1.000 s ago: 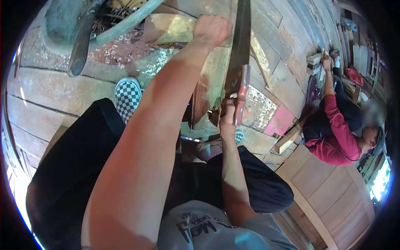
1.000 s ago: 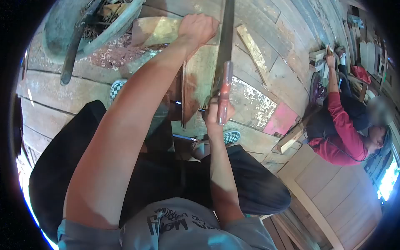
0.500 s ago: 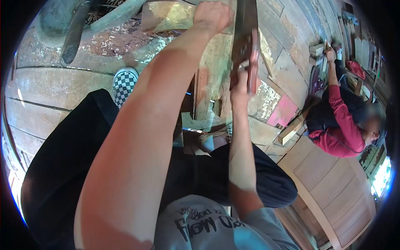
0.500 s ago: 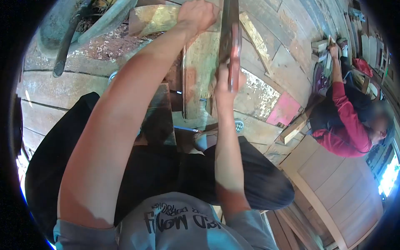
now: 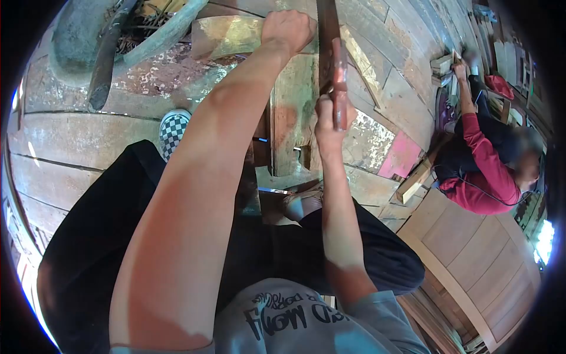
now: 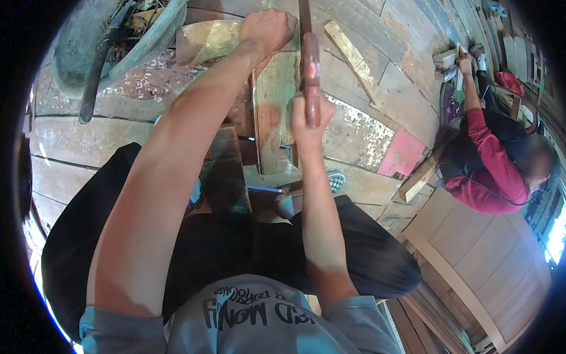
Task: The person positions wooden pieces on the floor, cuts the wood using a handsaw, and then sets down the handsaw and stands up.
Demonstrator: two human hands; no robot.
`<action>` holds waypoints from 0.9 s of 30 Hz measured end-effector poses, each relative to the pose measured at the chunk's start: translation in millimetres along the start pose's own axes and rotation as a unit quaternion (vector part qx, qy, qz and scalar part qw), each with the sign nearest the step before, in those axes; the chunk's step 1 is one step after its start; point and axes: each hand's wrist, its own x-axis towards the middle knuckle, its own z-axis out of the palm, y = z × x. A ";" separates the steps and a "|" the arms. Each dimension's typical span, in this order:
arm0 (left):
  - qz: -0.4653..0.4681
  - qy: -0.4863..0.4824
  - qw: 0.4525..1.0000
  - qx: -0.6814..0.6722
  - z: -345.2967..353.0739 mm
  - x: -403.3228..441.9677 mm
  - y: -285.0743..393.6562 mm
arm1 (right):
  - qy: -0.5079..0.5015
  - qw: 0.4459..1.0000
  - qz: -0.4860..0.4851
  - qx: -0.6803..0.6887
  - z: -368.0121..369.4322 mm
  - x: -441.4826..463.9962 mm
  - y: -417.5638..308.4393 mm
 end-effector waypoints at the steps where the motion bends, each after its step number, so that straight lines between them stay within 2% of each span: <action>1: 0.001 0.000 1.000 -0.002 -1.5 1.4 0.5 | -0.003 1.000 0.017 0.005 -2.6 -9.6 -5.8; 4: 0.007 0.004 1.000 0.013 4.9 5.4 -1.6 | 0.045 0.999 0.001 0.009 -0.9 -19.8 -9.4; 6: 0.005 0.012 1.000 0.012 8.3 6.4 -4.7 | 0.056 0.987 0.099 0.114 -0.1 -19.4 -7.2; 7: 0.008 0.017 1.000 0.007 9.3 5.6 -3.7 | 0.059 0.986 0.101 0.116 0.6 -11.7 -7.6; 9: 0.004 0.003 1.000 0.015 8.8 5.3 -4.1 | -0.010 0.999 0.021 0.048 2.2 13.2 -6.0; 15: -0.014 -0.006 1.000 -0.005 -1.5 3.4 4.3 | 0.025 0.998 0.032 -0.046 -6.5 -41.2 1.4; 18: -0.026 -0.008 1.000 -0.008 -1.5 4.9 3.8 | 0.022 0.998 0.038 0.034 -6.0 -23.6 -10.0; 22: -0.017 -0.006 1.000 0.008 3.1 2.4 3.8 | 0.009 0.997 0.045 0.066 0.2 9.5 -10.6; 27: -0.026 0.001 1.000 0.006 1.2 6.0 4.1 | 0.007 1.000 0.012 -0.003 -9.4 -40.6 -1.2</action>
